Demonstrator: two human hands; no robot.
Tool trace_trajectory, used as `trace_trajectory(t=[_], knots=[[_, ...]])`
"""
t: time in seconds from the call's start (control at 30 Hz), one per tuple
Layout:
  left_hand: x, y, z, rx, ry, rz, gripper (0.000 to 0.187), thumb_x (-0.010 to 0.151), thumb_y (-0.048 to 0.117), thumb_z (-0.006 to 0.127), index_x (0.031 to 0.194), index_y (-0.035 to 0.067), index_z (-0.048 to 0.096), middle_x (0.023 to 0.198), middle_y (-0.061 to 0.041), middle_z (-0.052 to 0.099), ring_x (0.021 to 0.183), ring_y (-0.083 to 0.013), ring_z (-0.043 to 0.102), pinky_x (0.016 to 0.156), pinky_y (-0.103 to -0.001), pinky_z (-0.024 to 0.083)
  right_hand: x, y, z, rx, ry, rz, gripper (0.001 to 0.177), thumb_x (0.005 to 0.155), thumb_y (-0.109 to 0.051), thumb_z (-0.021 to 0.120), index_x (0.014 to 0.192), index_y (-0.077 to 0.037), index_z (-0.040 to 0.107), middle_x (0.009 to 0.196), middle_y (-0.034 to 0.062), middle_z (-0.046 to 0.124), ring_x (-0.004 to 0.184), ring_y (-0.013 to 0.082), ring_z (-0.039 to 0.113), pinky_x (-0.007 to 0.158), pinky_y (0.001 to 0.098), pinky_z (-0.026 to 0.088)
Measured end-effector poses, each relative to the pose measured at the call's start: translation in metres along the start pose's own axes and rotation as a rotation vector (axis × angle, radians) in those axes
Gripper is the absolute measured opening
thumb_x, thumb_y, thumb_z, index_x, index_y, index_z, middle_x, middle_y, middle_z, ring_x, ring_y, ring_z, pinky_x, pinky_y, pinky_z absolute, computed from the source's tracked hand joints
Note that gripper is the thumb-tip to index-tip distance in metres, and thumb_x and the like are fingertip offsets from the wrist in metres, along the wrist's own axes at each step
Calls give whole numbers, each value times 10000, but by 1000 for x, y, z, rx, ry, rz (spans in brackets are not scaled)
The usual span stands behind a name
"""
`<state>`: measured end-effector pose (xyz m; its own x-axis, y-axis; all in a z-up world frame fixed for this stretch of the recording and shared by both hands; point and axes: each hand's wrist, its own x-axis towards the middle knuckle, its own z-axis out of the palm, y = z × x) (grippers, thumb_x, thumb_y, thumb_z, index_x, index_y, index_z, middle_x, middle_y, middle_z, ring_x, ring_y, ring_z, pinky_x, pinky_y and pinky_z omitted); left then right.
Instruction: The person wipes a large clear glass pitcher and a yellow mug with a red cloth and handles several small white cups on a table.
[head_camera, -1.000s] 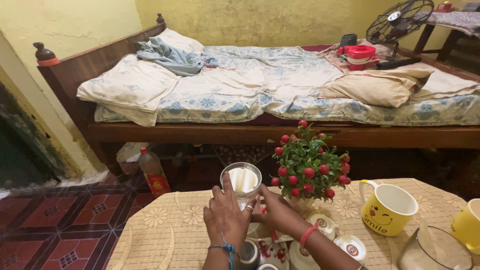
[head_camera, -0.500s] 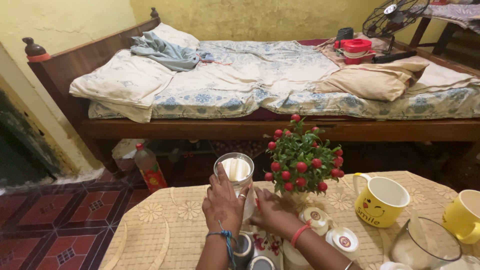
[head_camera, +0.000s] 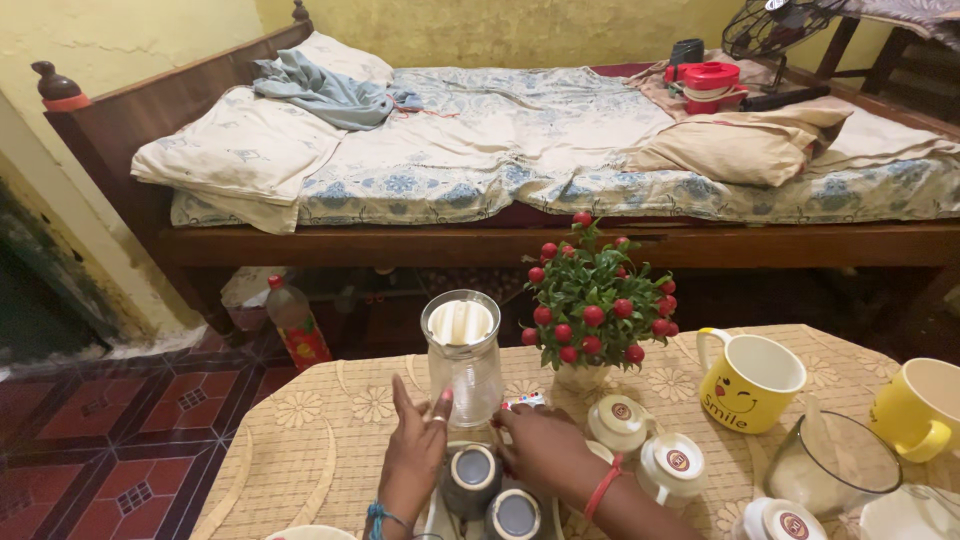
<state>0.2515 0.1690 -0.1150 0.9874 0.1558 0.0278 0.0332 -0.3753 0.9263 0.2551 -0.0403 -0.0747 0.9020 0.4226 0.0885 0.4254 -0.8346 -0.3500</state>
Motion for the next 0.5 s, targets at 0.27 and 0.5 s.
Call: trace_trajectory(t=[0.27, 0.5], knots=[[-5, -58, 10, 317, 19, 471, 543, 991, 133, 500, 1522, 36, 443, 1369, -312, 549, 1111, -354, 689, 874, -371, 582, -3, 8, -12, 34, -114, 50, 311, 798, -199, 770, 1070, -86, 666, 1054, 154, 697, 1014, 364, 660, 858, 484, 523], [-9, -70, 12, 647, 74, 837, 607, 917, 14, 511, 1514, -2, 403, 1369, -267, 515, 1087, -385, 639, 849, -395, 564, -16, 1, -17, -38, 49, -89, 260, 797, -51, 681, 1050, -104, 703, 907, 170, 718, 914, 381, 673, 785, 513, 515]])
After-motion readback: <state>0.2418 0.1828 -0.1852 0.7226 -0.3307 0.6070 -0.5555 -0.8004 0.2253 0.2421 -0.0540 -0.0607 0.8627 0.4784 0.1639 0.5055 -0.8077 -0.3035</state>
